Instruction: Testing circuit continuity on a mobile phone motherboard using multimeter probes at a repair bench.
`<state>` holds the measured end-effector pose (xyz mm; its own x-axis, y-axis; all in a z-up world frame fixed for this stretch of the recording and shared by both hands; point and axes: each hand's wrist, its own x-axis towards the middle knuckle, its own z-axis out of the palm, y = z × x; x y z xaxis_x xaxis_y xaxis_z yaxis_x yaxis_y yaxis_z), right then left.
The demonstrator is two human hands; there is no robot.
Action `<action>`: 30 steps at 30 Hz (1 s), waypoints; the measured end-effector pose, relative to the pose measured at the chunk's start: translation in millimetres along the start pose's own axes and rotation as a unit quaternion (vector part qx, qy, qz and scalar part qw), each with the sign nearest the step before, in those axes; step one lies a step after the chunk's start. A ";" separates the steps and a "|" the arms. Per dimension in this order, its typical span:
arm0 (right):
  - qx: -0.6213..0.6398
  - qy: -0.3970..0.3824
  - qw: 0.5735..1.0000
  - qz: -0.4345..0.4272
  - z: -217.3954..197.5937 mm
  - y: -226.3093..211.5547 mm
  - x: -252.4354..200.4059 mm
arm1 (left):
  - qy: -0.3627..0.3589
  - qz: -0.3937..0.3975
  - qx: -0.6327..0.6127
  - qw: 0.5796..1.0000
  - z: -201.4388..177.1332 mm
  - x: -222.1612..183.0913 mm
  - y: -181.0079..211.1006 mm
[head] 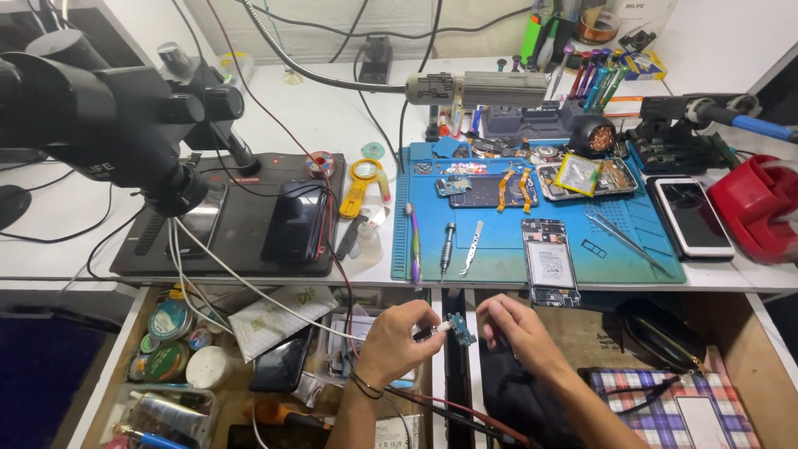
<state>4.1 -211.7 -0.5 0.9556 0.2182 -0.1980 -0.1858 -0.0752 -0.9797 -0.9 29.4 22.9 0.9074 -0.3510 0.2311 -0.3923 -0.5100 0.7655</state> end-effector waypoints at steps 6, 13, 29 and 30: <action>-0.261 -0.027 0.948 -0.179 8.1 -29.7 57.3 | -0.012 -0.042 -0.010 0.999 -2.2 -2.4 0.6; -0.514 -0.007 0.823 -0.241 24.2 -23.1 123.4 | 0.004 -0.047 -0.018 0.999 -9.0 -2.0 -0.2; -0.641 0.007 0.747 -0.177 -9.7 -6.1 134.3 | -0.010 -0.092 -0.008 0.996 2.4 3.6 -5.9; -0.644 0.016 0.749 -0.158 -10.9 -9.0 132.1 | -0.016 -0.094 -0.004 0.995 2.2 2.8 -6.4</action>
<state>134.5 -192.8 -17.5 0.9139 0.4016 0.0589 0.4059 -0.9045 -0.1312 3.7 29.9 17.3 0.9594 -0.2747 0.0635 -0.2141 -0.5634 0.7979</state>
